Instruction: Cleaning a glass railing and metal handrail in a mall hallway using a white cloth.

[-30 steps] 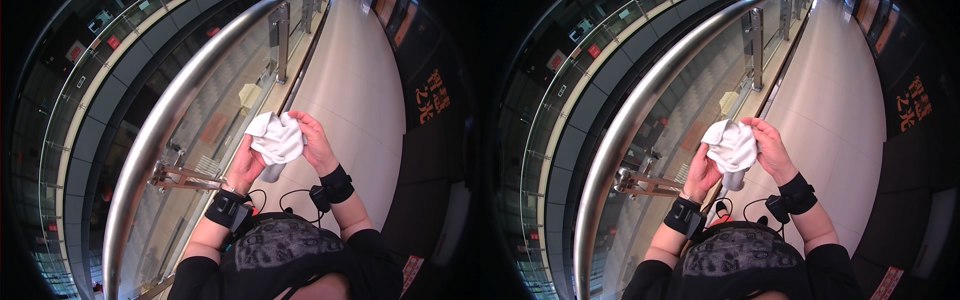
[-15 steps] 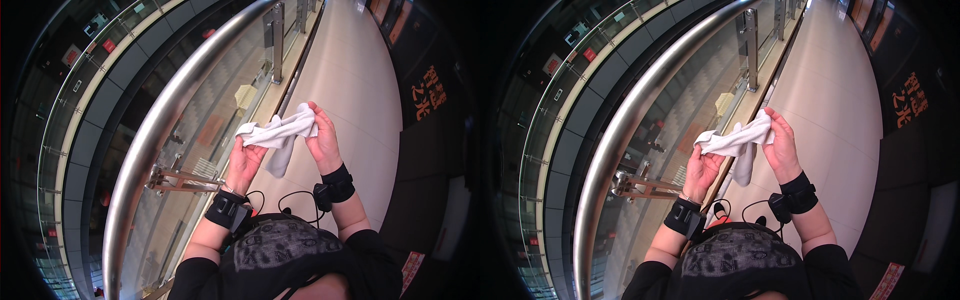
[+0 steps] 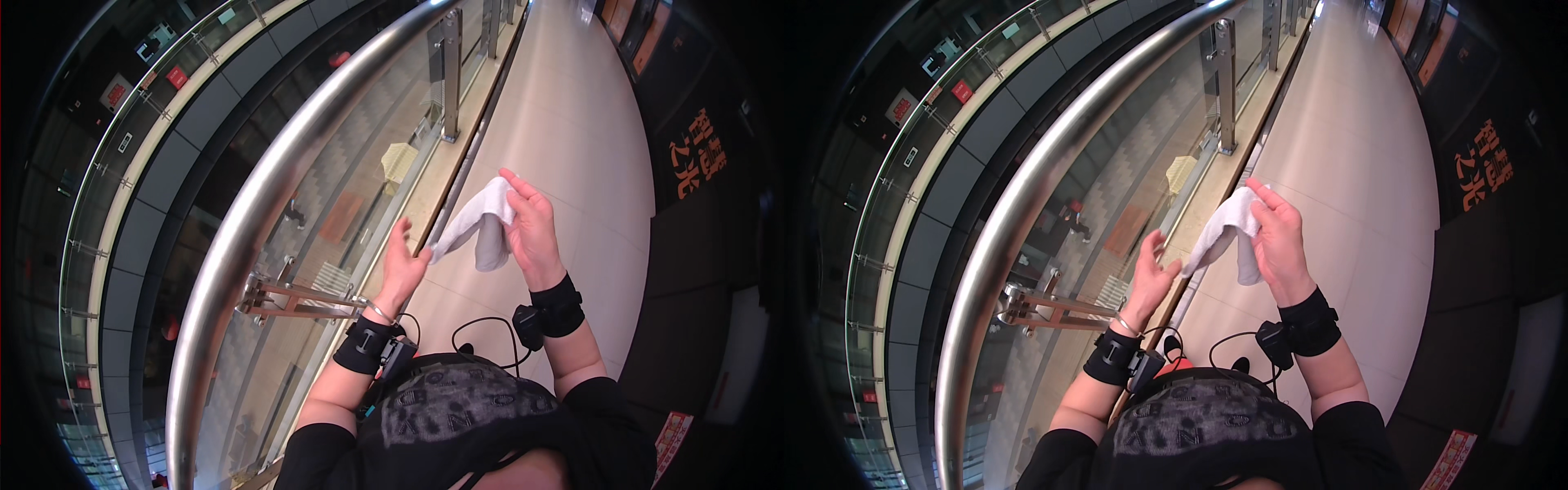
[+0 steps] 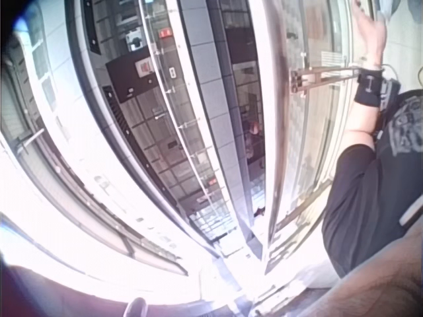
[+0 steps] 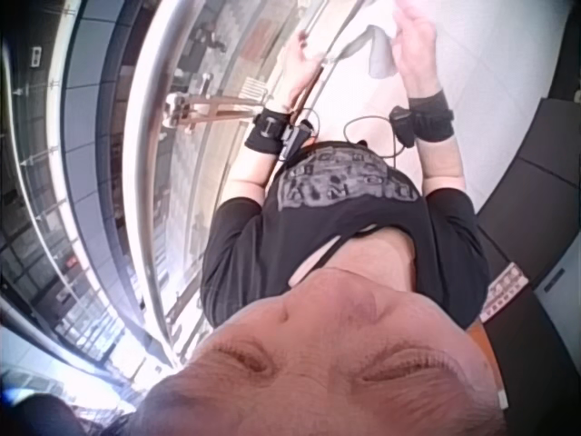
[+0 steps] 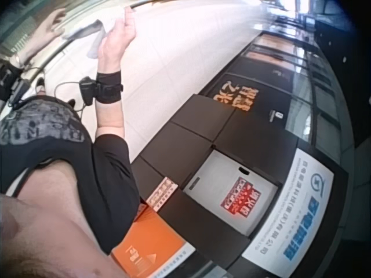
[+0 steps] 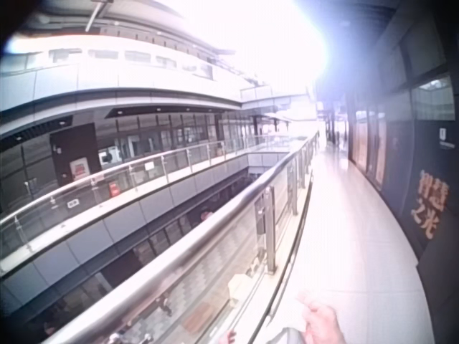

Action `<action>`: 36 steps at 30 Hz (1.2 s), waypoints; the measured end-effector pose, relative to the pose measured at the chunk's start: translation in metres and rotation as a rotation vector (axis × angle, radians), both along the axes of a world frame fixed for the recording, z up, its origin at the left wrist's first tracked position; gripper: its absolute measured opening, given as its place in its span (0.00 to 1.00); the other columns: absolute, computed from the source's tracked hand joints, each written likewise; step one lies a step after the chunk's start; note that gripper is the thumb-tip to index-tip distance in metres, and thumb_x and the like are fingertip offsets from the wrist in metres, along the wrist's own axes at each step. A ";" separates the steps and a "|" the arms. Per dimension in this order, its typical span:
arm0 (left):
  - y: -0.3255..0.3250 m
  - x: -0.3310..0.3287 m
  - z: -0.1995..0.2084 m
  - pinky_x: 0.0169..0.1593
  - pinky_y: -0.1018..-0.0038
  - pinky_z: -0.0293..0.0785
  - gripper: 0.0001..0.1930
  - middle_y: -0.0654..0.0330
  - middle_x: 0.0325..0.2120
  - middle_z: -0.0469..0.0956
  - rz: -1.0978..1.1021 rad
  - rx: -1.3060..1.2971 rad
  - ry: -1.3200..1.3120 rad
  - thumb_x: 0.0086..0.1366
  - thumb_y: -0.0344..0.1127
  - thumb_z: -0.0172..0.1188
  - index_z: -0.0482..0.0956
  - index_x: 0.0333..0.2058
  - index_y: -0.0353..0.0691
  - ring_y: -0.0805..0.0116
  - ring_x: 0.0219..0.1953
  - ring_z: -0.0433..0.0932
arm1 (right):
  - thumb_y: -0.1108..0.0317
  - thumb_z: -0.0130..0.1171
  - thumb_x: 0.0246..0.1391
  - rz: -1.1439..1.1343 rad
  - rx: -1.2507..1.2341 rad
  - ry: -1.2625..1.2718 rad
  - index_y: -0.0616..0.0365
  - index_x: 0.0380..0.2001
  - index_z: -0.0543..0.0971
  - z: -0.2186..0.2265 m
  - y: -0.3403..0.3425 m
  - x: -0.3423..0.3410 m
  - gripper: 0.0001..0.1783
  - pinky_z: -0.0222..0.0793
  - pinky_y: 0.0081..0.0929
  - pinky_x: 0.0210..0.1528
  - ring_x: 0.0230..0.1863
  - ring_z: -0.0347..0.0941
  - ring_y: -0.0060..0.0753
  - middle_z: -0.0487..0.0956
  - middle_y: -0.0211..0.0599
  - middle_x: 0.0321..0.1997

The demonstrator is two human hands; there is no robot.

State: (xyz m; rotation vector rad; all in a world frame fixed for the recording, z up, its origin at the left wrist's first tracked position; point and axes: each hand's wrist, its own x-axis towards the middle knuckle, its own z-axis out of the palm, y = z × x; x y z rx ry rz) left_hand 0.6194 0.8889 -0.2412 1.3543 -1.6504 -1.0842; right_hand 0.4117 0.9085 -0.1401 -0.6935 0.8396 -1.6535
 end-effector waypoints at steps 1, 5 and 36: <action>-0.001 -0.010 0.011 0.54 0.71 0.67 0.37 0.49 0.58 0.60 -0.009 0.004 0.004 0.54 0.31 0.62 0.53 0.60 0.35 0.60 0.55 0.68 | 0.77 0.43 0.59 0.021 0.013 0.001 0.75 0.56 0.61 -0.001 0.002 0.002 0.22 0.68 0.28 0.52 0.48 0.71 0.31 0.72 0.45 0.48; 0.004 -0.040 0.075 0.52 0.73 0.68 0.36 0.52 0.52 0.67 -0.281 -0.228 0.133 0.52 0.29 0.64 0.56 0.59 0.36 0.64 0.51 0.70 | 0.79 0.42 0.57 0.188 0.094 0.029 0.77 0.56 0.60 -0.004 0.009 0.016 0.24 0.66 0.29 0.54 0.49 0.70 0.32 0.71 0.46 0.49; -0.008 -0.023 0.044 0.29 0.80 0.70 0.20 0.65 0.24 0.78 -0.053 0.320 0.739 0.69 0.46 0.48 0.78 0.31 0.34 0.79 0.24 0.73 | 0.64 0.53 0.59 0.364 0.040 0.711 0.64 0.34 0.76 -0.025 0.006 0.006 0.12 0.66 0.16 0.33 0.30 0.68 0.13 0.75 0.25 0.27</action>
